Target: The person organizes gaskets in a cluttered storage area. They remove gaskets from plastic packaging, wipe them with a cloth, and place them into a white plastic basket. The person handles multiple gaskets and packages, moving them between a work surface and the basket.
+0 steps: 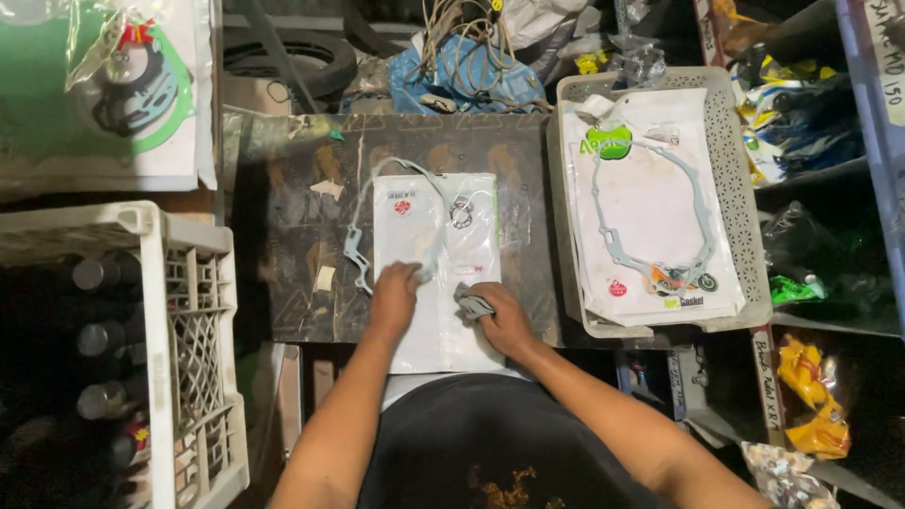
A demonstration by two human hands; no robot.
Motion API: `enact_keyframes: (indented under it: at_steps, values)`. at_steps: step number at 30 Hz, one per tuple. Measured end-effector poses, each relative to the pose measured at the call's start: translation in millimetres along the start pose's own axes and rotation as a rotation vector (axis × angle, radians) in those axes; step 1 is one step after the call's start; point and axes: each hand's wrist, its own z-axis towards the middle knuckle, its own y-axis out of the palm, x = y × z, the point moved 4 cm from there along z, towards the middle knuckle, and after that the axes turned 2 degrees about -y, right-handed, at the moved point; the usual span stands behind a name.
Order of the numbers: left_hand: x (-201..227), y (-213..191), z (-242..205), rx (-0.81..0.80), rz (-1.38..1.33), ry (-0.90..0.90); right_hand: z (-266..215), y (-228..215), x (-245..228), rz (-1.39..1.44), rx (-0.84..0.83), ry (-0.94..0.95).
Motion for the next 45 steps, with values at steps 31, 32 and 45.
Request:
enact_keyframes:
  at_steps: [31,32,45]
  values:
    - [37,-51,25,0.061,0.200,0.276,-15,8,9,0.003,0.136,0.049]
    - [41,-51,22,0.057,0.188,0.300,-19,9,18,0.018,0.157,0.060]
    - [9,-1,-22,-0.022,0.158,0.183,-18,-4,15,0.032,0.158,0.058]
